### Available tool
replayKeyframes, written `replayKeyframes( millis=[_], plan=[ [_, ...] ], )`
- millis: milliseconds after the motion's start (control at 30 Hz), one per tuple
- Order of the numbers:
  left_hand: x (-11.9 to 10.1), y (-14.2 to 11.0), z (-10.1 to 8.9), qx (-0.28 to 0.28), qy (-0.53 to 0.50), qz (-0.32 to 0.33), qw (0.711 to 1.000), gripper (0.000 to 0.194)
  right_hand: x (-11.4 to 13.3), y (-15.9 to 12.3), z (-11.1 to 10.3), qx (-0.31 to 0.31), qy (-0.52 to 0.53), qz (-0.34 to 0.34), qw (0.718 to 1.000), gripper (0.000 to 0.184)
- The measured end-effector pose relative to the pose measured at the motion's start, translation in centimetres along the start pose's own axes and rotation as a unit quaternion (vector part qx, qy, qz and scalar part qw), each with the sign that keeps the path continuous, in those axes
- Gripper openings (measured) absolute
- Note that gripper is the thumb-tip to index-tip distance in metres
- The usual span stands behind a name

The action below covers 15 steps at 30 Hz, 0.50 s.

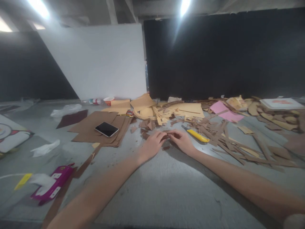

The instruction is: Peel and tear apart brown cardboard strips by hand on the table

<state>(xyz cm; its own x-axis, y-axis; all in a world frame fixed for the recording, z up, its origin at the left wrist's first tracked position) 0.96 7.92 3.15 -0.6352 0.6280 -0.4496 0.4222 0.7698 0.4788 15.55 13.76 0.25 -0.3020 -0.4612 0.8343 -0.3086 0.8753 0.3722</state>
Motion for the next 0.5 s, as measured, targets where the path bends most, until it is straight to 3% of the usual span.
replayKeyframes(
  millis=[267,500],
  plan=[
    [0.9,-0.2,0.0,-0.012,-0.006,-0.034,0.999,0.030,1.0,-0.5,-0.6,-0.029,-0.031,-0.039,0.998,0.028],
    [0.4,-0.2,0.0,-0.013,-0.005,-0.002,1.000,0.034,2.1,-0.7,-0.4,-0.027,-0.057,-0.109,0.992,0.027]
  ],
)
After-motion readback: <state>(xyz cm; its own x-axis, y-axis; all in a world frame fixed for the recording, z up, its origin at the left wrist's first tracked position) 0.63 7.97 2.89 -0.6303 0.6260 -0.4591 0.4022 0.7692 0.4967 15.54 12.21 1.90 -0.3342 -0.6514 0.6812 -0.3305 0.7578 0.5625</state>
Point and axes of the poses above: each hand's wrist, its own y-axis towards the middle knuckle, its own z-axis out of the palm, x = y × z, the point moved 9 cm from there along y, towards the middle knuckle, and after that the axes turned 6 degrees about -y, right-handed, at the moved point
